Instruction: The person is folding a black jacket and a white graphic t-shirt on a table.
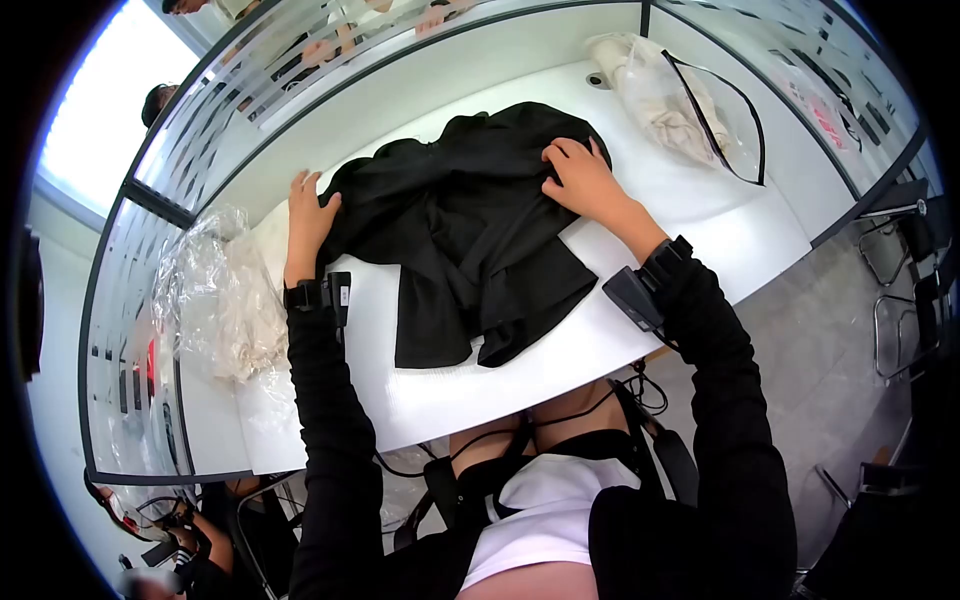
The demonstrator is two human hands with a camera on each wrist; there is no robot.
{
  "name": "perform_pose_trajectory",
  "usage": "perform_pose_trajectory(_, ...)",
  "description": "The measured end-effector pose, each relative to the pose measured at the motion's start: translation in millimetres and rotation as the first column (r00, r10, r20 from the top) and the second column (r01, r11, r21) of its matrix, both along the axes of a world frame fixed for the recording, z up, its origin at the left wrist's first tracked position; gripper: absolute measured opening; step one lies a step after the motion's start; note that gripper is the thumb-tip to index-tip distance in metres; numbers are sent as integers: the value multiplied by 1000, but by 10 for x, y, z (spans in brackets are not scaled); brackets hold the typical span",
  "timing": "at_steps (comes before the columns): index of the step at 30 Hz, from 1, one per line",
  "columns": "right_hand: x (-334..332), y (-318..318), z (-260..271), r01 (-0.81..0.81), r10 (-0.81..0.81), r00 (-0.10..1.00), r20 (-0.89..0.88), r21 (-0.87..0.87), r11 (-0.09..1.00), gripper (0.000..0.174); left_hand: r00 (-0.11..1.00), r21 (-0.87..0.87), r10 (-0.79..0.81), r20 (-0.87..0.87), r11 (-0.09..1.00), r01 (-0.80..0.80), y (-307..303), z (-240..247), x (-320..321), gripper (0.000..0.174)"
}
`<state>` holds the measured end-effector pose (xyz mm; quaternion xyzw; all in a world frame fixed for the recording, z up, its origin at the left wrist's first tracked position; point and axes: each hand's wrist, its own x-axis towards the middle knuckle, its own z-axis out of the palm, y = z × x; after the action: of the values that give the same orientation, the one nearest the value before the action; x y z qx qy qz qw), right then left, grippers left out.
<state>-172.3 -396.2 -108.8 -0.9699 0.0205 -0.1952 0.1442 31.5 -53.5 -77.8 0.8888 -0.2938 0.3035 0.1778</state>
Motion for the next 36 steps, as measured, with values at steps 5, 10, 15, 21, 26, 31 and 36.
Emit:
perform_pose_trajectory(5, -22, 7, 20, 4, -3, 1000, -10, 64, 998, 35, 833, -111, -308, -460, 951, 290, -302, 158, -307, 24)
perform_pose_trajectory(10, -5, 7, -12, -5, 6, 1000, -16, 75, 997, 34, 830, 320, 1, -558, 923, 214, -477, -218, -333, 82)
perform_pose_trajectory(15, 29, -16, 0, -5, 4, 1000, 6, 62, 998, 19, 733, 512, 133, -667, 796, 322, -409, -11, -430, 109)
perform_pose_trajectory(21, 33, -53, 5, -1, -5, 999, 50, 119, 993, 37, 752, 677, 213, -624, 627, 385, -433, 99, -613, 124)
perform_pose_trajectory(26, 26, 5, 37, -4, 4, 1000, -5, 128, 992, 27, 717, 652, 223, -660, 644, 400, -446, 128, -650, 126)
perform_pose_trajectory(31, -3, 79, 33, 27, -15, 995, -97, 131, 991, 38, 711, 626, 187, -678, 653, 426, -422, 25, -574, 128)
perform_pose_trajectory(36, -25, 211, 86, 29, -49, 959, -279, -75, 997, 56, 713, 628, 189, -675, 654, 421, -435, 60, -588, 127)
